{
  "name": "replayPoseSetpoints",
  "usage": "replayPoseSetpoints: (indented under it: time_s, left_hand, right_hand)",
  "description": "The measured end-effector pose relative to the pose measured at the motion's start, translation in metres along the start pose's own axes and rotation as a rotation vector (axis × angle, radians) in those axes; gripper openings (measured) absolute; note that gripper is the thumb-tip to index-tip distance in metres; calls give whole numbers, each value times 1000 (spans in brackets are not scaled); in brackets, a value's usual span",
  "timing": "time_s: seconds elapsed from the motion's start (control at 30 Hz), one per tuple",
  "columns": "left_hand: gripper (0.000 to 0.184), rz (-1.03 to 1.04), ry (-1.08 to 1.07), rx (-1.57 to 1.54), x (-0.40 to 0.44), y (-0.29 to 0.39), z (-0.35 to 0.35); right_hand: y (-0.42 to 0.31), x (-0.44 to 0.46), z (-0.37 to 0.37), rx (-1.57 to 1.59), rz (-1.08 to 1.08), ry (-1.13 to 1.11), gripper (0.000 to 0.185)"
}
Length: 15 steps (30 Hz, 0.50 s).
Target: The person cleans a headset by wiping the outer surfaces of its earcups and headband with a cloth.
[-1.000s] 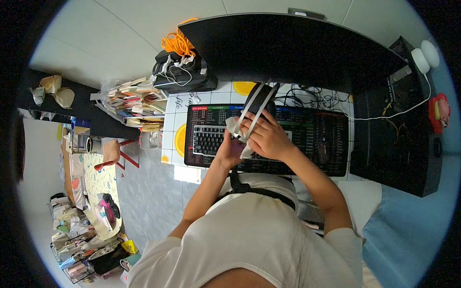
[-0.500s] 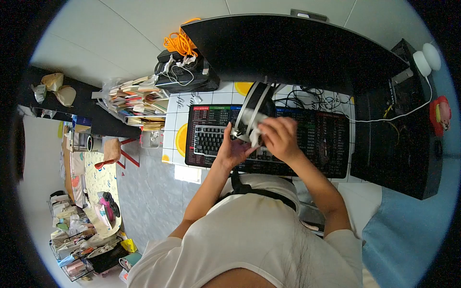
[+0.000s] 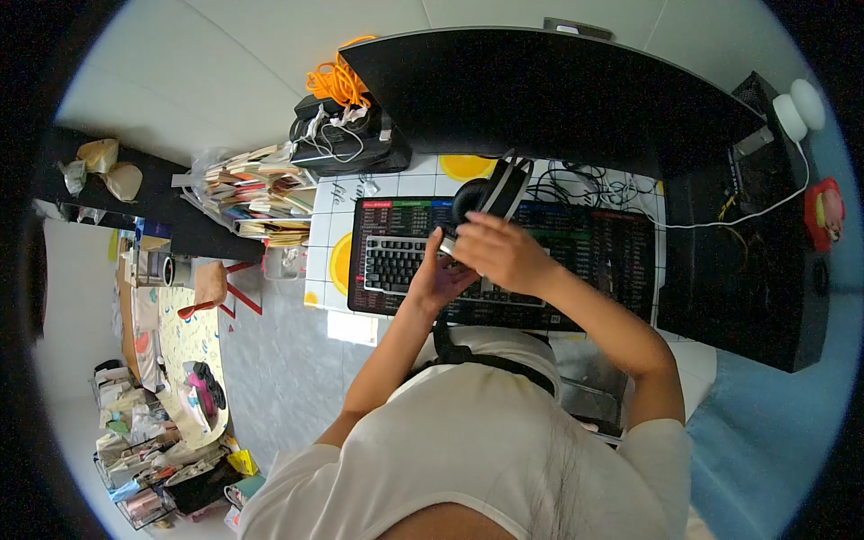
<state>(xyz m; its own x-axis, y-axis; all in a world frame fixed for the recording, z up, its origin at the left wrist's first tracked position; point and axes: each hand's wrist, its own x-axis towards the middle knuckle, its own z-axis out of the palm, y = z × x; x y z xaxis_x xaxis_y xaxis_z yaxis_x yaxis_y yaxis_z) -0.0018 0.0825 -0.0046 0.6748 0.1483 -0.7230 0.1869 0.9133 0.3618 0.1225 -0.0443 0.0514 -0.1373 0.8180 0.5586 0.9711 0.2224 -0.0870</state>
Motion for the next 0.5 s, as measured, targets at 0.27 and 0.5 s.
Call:
replayPoseSetpoints:
  time_s: [0.27, 0.5]
  left_hand:
    - [70, 98, 21, 137, 16, -3, -11]
    - [56, 96, 82, 304, 18, 0, -10]
  right_hand:
    - [-4, 14, -11, 66, 174, -81, 30]
    - [-5, 8, -10, -63, 222, -218, 17]
